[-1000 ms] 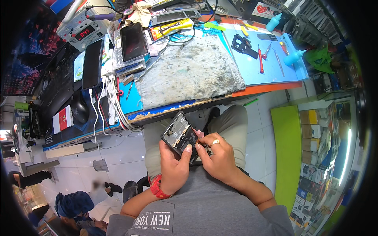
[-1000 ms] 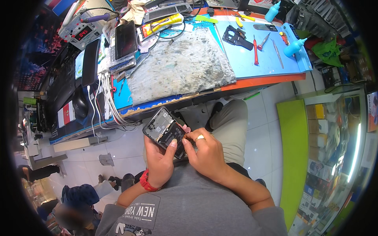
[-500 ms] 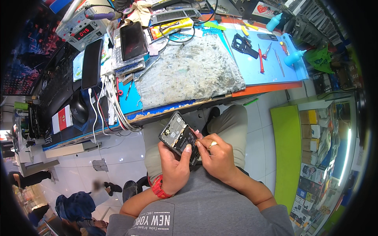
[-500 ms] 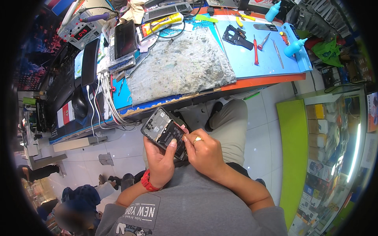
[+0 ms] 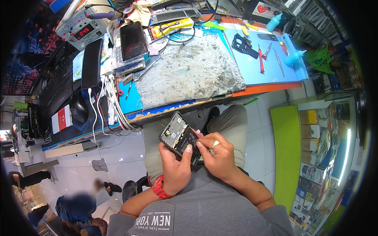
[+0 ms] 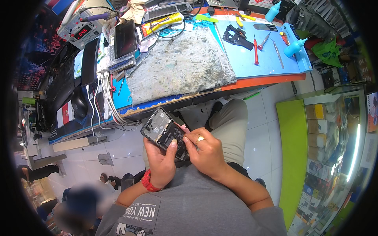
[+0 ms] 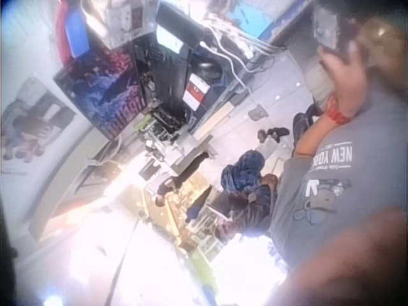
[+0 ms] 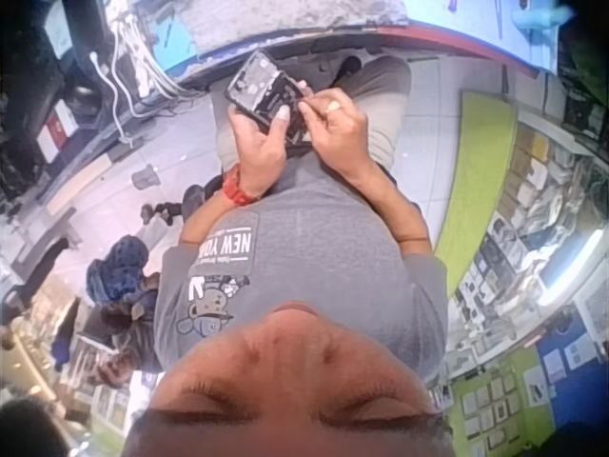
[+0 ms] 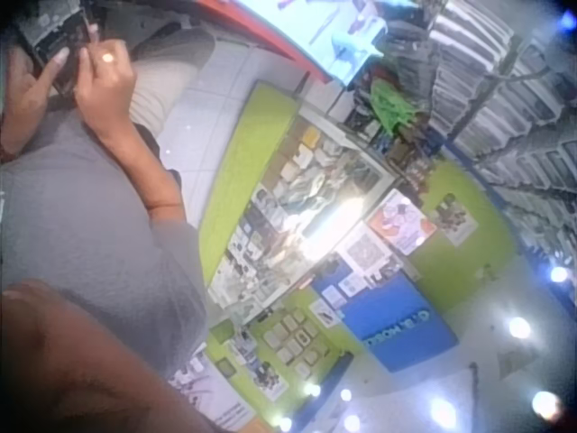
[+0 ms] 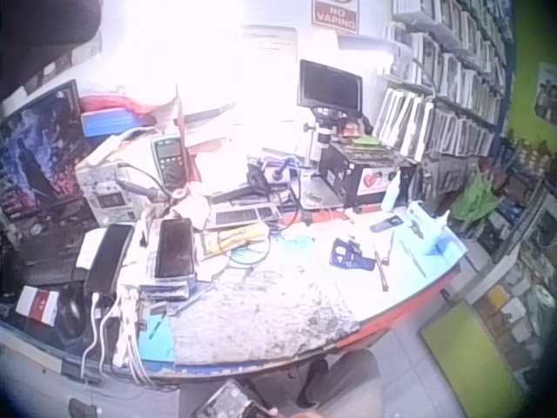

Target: The person disassembles a mobile phone using a small screwdriver and tweezers to remove internal components and apply adhesive.

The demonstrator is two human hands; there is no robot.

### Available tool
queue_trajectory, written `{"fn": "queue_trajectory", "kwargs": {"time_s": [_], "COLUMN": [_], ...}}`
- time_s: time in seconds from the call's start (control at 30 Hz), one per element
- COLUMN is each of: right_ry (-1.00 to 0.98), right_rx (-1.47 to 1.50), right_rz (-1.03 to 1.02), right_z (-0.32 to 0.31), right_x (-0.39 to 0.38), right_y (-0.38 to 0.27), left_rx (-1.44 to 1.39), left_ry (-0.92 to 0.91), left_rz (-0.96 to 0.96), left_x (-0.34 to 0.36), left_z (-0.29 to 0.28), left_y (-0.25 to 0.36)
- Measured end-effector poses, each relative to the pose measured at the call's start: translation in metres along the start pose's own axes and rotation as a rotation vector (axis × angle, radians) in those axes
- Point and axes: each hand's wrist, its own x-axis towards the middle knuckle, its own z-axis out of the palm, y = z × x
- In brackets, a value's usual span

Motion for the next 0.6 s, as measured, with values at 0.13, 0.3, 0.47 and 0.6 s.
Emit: {"fn": "queue_trajectory", "kwargs": {"time_s": [0.13,0.3,0.47,0.6], "right_ry": [-0.001,-0.007,-0.016,0.002], "right_rx": [-0.001,0.033,0.0,-0.023], "right_rz": [0.005,0.012,0.016,-0.024], "right_z": [0.0002,-0.0044,-0.0037,-0.0011], "right_x": [0.0008,0.0031,0.0018,0.001], "right_y": [-0.0014,-0.0067,-0.006,-0.0046], "left_rx": [0.011,0.012,-0.007,-0.02], "left_ry": [0.015,-0.02,-0.015,-0.021], "left_rz": [-0.019,0.046,0.036,0.044], "left_x": [-0.0009,0.0009,0.0002,0.0005], "left_z": [-0.0011,0.0016,0.0003,0.0006], "left_y": [-0.0019,0.0048,0.0001,-0.0003]}}
